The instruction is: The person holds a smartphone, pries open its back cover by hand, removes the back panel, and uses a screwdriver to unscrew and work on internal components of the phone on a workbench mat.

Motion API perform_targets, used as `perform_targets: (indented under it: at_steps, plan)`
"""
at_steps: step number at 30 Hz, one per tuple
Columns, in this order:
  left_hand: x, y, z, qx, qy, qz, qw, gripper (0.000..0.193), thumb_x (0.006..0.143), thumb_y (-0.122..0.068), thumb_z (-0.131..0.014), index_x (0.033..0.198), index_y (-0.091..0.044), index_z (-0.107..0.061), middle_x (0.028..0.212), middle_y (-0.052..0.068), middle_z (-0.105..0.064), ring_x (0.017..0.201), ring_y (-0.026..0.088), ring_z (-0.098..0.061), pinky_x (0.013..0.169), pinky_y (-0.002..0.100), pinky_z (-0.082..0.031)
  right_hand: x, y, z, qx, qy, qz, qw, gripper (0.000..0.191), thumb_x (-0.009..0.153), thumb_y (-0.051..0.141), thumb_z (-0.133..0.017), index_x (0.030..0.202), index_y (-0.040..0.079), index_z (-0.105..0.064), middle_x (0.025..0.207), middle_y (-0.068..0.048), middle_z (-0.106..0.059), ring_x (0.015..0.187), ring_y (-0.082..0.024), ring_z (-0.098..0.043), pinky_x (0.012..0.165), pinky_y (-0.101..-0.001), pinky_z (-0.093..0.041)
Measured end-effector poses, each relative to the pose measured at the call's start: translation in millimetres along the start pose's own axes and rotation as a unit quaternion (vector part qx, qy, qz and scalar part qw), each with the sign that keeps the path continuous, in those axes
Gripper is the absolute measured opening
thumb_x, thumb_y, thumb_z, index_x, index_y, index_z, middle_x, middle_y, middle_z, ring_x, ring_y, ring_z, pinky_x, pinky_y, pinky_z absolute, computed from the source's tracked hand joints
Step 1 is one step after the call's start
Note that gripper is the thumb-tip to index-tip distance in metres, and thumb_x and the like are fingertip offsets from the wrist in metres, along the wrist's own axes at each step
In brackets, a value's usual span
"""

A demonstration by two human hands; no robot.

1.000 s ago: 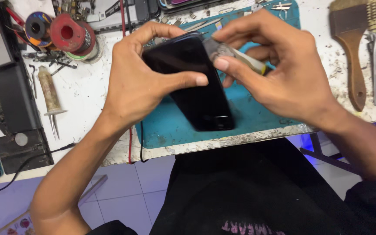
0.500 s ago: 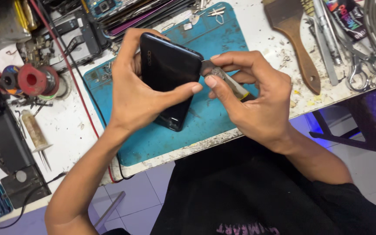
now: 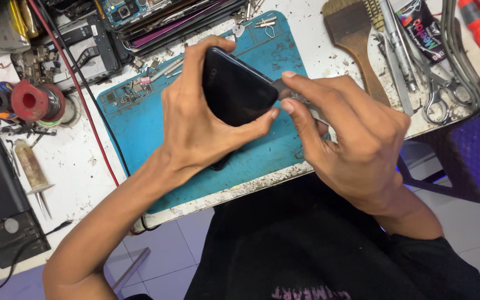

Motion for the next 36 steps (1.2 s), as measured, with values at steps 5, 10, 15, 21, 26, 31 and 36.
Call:
perform_targets:
  at_steps: [5, 10, 15, 21, 26, 31, 36]
  plan:
    - [-0.4, -11.8, -3.0, 0.033, -0.005, -0.018, 0.999, 0.083, 0.084, -0.033, -0.100, 0.137, -0.002, -0.044, 0.098, 0.008, -0.072, 0.085, 0.018, -0.078, 0.072, 0.028, -0.064, 0.6, 6.5, 7.2, -0.019, -0.001, 0.008, 1.000, 0.019, 0.092, -0.001, -0.080, 0.110, -0.002, -0.074, 0.094, -0.012, -0.074, 0.063, -0.015, -0.068, 0.049, -0.0264, -0.050]
    - [1.1, -20.7, -6.8, 0.061, -0.004, -0.053, 0.997, 0.082, 0.085, -0.038, -0.098, 0.135, -0.001, -0.045, 0.102, 0.011, -0.071, 0.086, 0.021, -0.076, 0.071, 0.031, -0.063, -2.9, -2.0, 11.1, 0.021, 0.023, -0.013, 0.999, 0.014, 0.099, 0.001, -0.079, 0.113, 0.001, -0.073, 0.102, -0.011, -0.074, 0.080, -0.017, -0.073, 0.061, -0.0258, -0.055]
    - [3.8, -25.6, -12.6, 0.086, 0.010, -0.072, 0.994, 0.082, 0.085, -0.041, -0.096, 0.136, 0.001, -0.048, 0.105, 0.013, -0.071, 0.087, 0.024, -0.076, 0.071, 0.035, -0.063, -2.9, -4.2, 16.7, 0.003, 0.026, 0.002, 1.000, 0.017, 0.094, -0.001, -0.080, 0.110, 0.001, -0.075, 0.099, -0.011, -0.075, 0.080, -0.020, -0.074, 0.061, -0.0294, -0.054]
    - [6.0, -28.2, -18.0, 0.107, 0.016, -0.072, 0.992, 0.084, 0.083, -0.044, -0.094, 0.133, 0.005, -0.050, 0.104, 0.015, -0.071, 0.085, 0.026, -0.076, 0.067, 0.036, -0.063, -1.6, -3.8, 16.6, -0.027, 0.011, 0.013, 0.999, 0.017, 0.087, -0.003, -0.082, 0.103, -0.001, -0.077, 0.089, -0.012, -0.075, 0.066, -0.019, -0.071, 0.051, -0.0300, -0.049]
    - [6.0, -31.2, -19.7, 0.113, 0.013, -0.089, 0.990, 0.086, 0.082, -0.047, -0.094, 0.132, 0.007, -0.049, 0.107, 0.018, -0.071, 0.085, 0.029, -0.076, 0.067, 0.036, -0.063, -5.5, -22.1, 9.0, 0.072, 0.037, 0.007, 0.997, 0.020, 0.099, 0.000, -0.082, 0.118, 0.004, -0.077, 0.101, -0.009, -0.076, 0.074, -0.012, -0.073, 0.058, -0.0223, -0.054]
    - [8.8, -29.5, -24.0, 0.104, 0.033, -0.068, 0.992, 0.086, 0.082, -0.047, -0.094, 0.131, 0.008, -0.050, 0.102, 0.018, -0.071, 0.079, 0.029, -0.076, 0.062, 0.037, -0.062, -18.1, -32.7, 5.2, 0.063, 0.005, 0.016, 0.998, 0.019, 0.100, -0.003, -0.080, 0.117, 0.002, -0.076, 0.102, -0.012, -0.076, 0.084, -0.017, -0.075, 0.063, -0.0239, -0.057]
    - [7.2, -30.9, -23.4, 0.115, 0.028, -0.065, 0.991, 0.084, 0.083, -0.046, -0.093, 0.132, 0.007, -0.050, 0.107, 0.017, -0.071, 0.082, 0.031, -0.076, 0.063, 0.039, -0.062, -19.8, -31.3, 4.5, 0.060, 0.003, 0.023, 0.998, 0.019, 0.101, -0.003, -0.081, 0.118, 0.001, -0.076, 0.103, -0.013, -0.076, 0.083, -0.017, -0.076, 0.066, -0.0247, -0.058]
Point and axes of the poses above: each hand's wrist, its own x-axis towards the middle knuckle, its own z-axis out of the back of the hand, y = z × x, the point moved 7 cm from there along x, towards the middle knuckle
